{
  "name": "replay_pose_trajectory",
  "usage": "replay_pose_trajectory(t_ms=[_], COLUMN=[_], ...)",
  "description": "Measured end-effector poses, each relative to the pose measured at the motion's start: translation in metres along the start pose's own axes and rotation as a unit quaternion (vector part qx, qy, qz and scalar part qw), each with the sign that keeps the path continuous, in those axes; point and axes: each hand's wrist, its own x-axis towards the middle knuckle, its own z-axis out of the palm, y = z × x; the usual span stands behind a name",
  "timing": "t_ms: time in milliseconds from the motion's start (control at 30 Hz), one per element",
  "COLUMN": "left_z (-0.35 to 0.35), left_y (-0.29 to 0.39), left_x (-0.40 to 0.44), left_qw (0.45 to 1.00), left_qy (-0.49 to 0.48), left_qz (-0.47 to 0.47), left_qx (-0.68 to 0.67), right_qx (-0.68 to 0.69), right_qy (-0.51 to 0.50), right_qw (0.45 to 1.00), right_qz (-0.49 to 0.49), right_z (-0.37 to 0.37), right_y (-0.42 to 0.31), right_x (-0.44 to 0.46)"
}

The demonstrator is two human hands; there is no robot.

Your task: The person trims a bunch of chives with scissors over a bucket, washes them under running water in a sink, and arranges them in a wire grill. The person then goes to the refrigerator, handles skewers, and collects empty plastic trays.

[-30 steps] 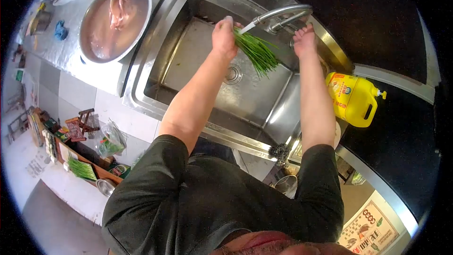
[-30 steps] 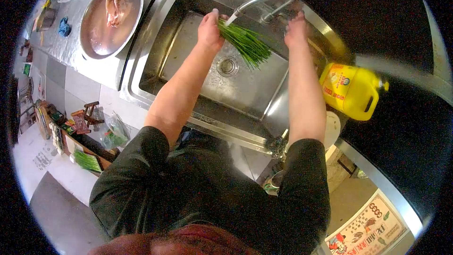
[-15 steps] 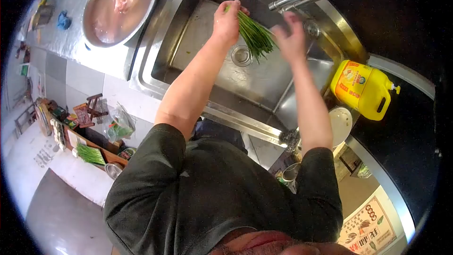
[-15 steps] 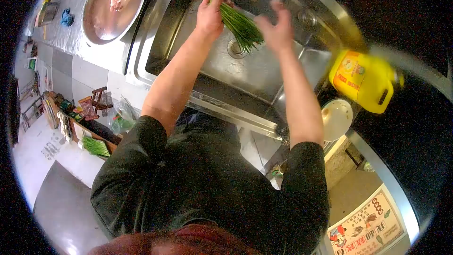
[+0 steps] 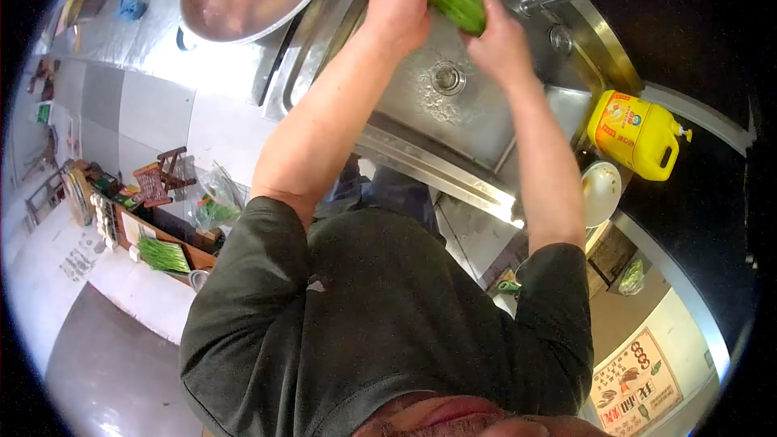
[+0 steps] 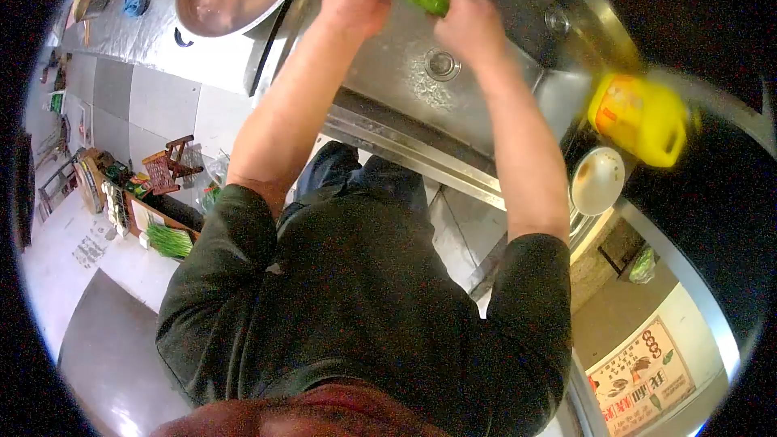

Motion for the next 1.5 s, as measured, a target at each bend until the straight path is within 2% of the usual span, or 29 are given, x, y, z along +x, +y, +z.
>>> replay_pose_trajectory(t_ms=[33,133,167,200,233,267,300,400,433,467,500,533,600,667,733,800,933,967,1067,1133,1200,1267,1300,1333,1367,1400,1433,1467,1500], left_z=[0.014,-0.020,-0.009,-0.021,-0.042,-0.062,-0.076,-0.107,-0.106,-0.099,-0.085,-0.076,-0.056,-0.034,-0.041,-0.112,-0.082,-0.074,-0.074,-0.086,-0.102,-0.117,-0.131,-0.154,-0.182,-0.236,-0.255,-0.276,-0.291], left_y=[0.021,0.028,0.039,0.037,0.028,0.017,0.003,-0.003,0.002,0.002,0.001,-0.001,0.000,0.005,-0.070,-0.167,-0.153,-0.135,-0.084,-0.048,-0.021,0.005,0.015,0.023,0.029,0.022,0.022,0.020,0.015], left_x=[-0.016,-0.026,-0.041,-0.043,-0.048,-0.058,-0.066,-0.092,-0.091,-0.095,-0.092,-0.085,-0.064,-0.044,0.003,0.003,-0.015,-0.027,-0.072,-0.119,-0.168,-0.215,-0.239,-0.269,-0.300,-0.344,-0.383,-0.425,-0.465], left_qw=[0.999,0.992,0.991,0.992,0.986,0.971,0.945,0.863,0.839,0.814,0.788,0.798,0.776,0.798,0.577,0.533,0.625,0.618,0.643,0.689,0.707,0.735,0.755,0.772,0.765,0.591,0.551,0.555,0.622], left_qy=[0.019,-0.028,0.101,0.106,0.114,0.122,0.152,0.056,0.060,0.055,0.071,0.070,0.004,-0.030,-0.042,-0.198,-0.130,-0.153,-0.132,-0.088,0.020,0.135,0.179,0.227,0.282,0.282,0.341,0.368,0.436], left_qz=[0.037,0.119,0.052,0.064,0.077,0.080,0.059,-0.050,-0.064,-0.091,-0.066,-0.058,0.104,0.254,0.176,0.050,-0.092,-0.070,-0.015,0.019,0.034,-0.022,-0.025,-0.022,-0.064,-0.046,-0.078,-0.104,-0.121], left_qx=[0.015,0.038,-0.073,0.012,0.099,0.188,0.284,0.500,0.538,0.571,0.609,0.596,0.622,0.545,0.797,0.821,0.764,0.768,0.754,0.719,0.706,0.664,0.630,0.593,0.576,0.754,0.757,0.739,0.638], right_qx=[-0.018,-0.053,-0.077,-0.099,-0.146,-0.228,-0.298,-0.338,-0.330,-0.311,-0.288,-0.286,-0.282,-0.286,-0.291,-0.303,-0.284,-0.272,-0.247,-0.203,-0.159,-0.115,-0.129,-0.198,-0.239,-0.265,-0.285,-0.303,-0.312], right_qy=[0.012,0.055,0.051,0.046,-0.102,-0.193,-0.367,-0.354,-0.389,-0.468,-0.540,-0.489,-0.381,-0.349,-0.318,-0.299,-0.255,-0.248,-0.199,-0.146,-0.111,-0.083,-0.149,-0.401,-0.513,-0.537,-0.538,-0.540,-0.543], right_qw=[1.000,0.997,0.996,0.994,0.977,0.952,0.879,0.855,0.838,0.794,0.743,0.780,0.842,0.857,0.872,0.881,0.902,0.912,0.943,0.966,0.980,0.990,0.979,0.892,0.824,0.801,0.793,0.783,0.776], right_qz=[-0.012,-0.011,0.003,0.014,0.115,0.065,0.060,0.170,0.194,0.232,0.269,0.265,0.257,0.250,0.233,0.208,0.201,0.181,0.103,0.066,0.041,0.017,0.049,0.059,0.030,0.031,0.039,0.064,0.073], right_z=[-0.016,-0.041,-0.041,-0.036,-0.017,0.048,0.096,0.103,0.079,0.059,0.037,0.019,-0.016,-0.045,-0.063,-0.080,-0.096,-0.099,-0.105,-0.116,-0.105,-0.069,-0.027,0.047,0.102,0.121,0.123,0.113,0.097], right_y=[-0.010,-0.037,-0.036,-0.037,-0.037,0.032,0.109,0.214,0.199,0.197,0.196,0.187,0.163,0.149,0.139,0.130,0.118,0.108,0.072,0.026,0.010,0.001,-0.002,0.040,0.084,0.118,0.137,0.145,0.143], right_x=[0.004,0.005,0.005,0.008,0.007,-0.011,-0.053,-0.154,-0.177,-0.180,-0.181,-0.178,-0.180,-0.175,-0.165,-0.160,-0.151,-0.140,-0.104,-0.076,-0.061,-0.040,-0.036,-0.041,-0.067,-0.108,-0.125,-0.133,-0.126])
